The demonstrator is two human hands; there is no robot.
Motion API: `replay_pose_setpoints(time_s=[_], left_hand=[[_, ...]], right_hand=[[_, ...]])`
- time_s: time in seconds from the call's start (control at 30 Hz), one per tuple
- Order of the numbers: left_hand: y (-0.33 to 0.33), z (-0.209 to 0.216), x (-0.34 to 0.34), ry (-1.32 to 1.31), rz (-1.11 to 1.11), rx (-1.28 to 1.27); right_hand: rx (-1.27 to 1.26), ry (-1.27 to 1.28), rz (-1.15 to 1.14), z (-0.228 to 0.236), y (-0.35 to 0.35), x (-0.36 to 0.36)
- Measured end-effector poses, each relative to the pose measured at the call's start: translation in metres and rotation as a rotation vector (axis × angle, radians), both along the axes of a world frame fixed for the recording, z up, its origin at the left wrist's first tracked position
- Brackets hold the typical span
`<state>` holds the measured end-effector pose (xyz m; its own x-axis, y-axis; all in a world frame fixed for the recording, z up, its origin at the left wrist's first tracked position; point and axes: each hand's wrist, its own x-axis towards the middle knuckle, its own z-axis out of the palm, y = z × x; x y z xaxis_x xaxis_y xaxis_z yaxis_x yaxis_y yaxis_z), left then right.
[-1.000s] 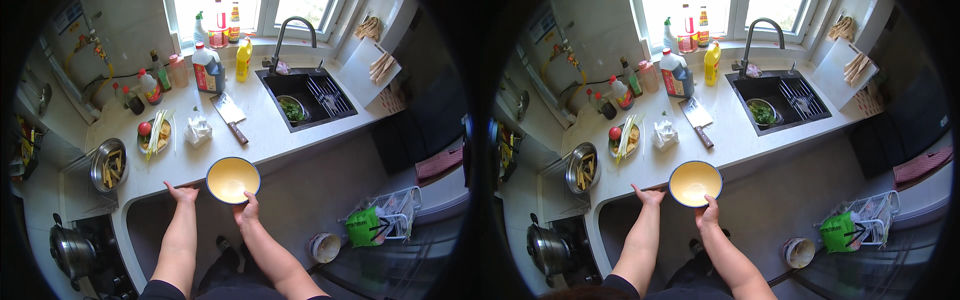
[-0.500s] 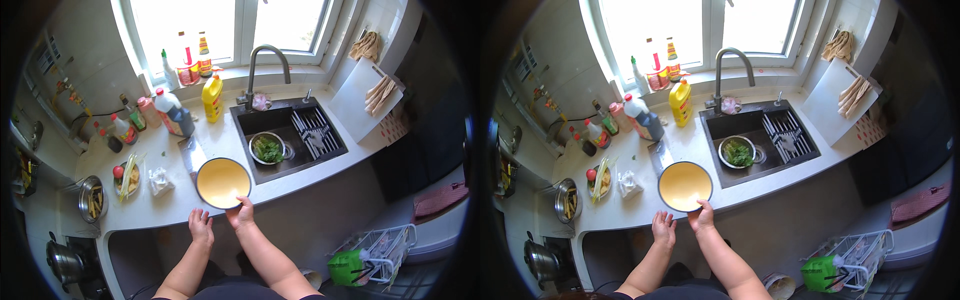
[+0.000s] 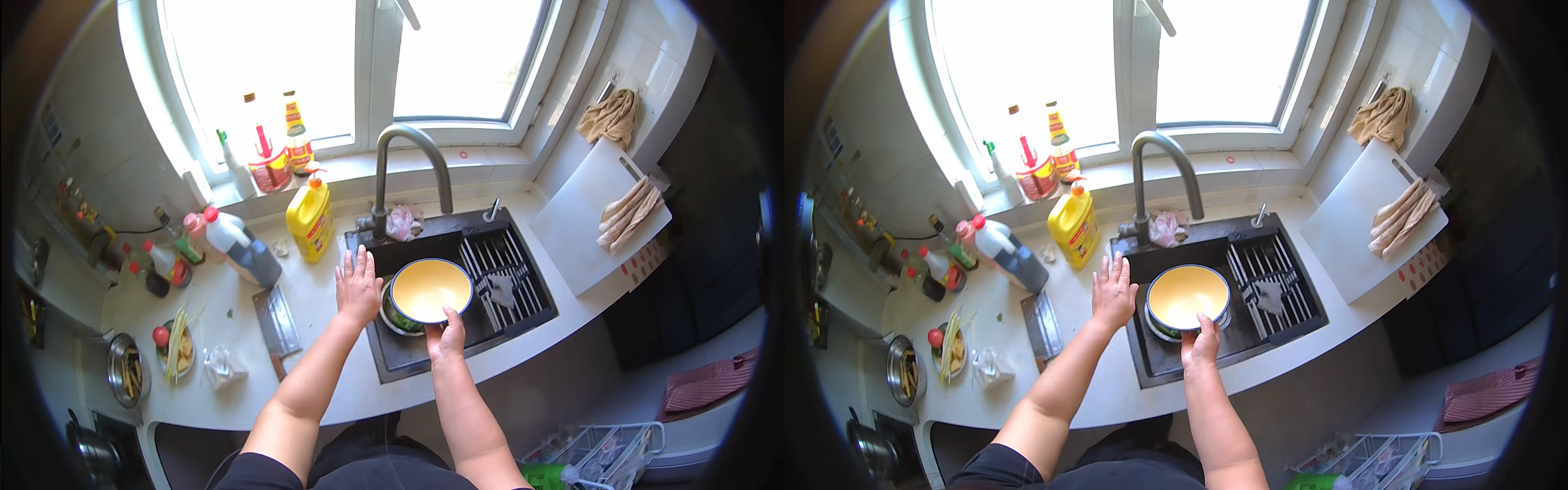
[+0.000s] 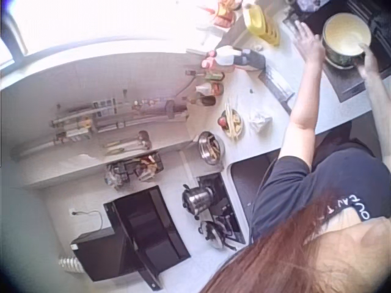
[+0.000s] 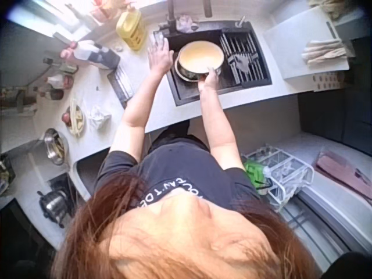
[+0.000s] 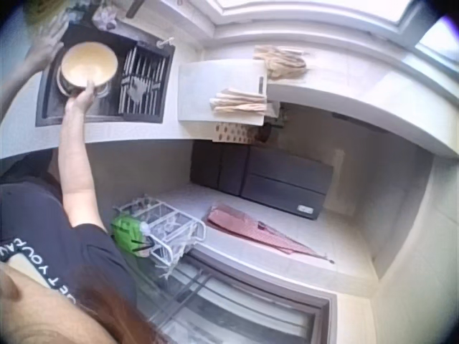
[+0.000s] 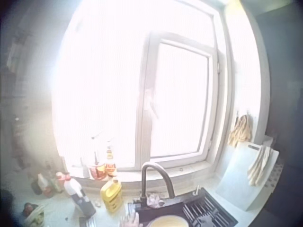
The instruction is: The person washes green vegetables in a sink, retrieves a bowl from a drawer, and hangs a cloth on a wall hook. They then add flour to the bowl from a bag using a scoop and mix the contents with chopsticks.
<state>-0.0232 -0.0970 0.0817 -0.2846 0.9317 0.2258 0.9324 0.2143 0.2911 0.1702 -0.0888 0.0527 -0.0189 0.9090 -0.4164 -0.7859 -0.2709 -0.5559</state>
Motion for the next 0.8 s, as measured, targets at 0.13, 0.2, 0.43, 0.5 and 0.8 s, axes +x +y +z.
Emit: replay_pose_setpoints(time_s=[0.13, 0.2, 0.43, 0.5, 0.8], left_hand=[[0.065, 0.003, -0.025, 0.196, 0.058, -0.262], [0.083, -0.009, -0.042, 0.250, 0.184, -0.451], [0.088, -0.007, -0.063, 0.132, 0.224, -0.524], [0.090, 0.000, -0.061, -0.082, 0.235, -0.450], [0.109, -0.008, -0.034, -0.901, 0.414, 0.225]], right_hand=[[0.052, -0.036, 0.020, 0.002, 0.043, -0.001], [0.045, -0.004, 0.044, 0.002, 0.058, -0.002], [-0.090, 0.046, 0.131, -0.021, 0.092, -0.006], [-0.127, 0.056, 0.169, -0.029, 0.097, -0.003], [-0.141, 0.207, 0.393, -0.039, 0.118, 0.006]])
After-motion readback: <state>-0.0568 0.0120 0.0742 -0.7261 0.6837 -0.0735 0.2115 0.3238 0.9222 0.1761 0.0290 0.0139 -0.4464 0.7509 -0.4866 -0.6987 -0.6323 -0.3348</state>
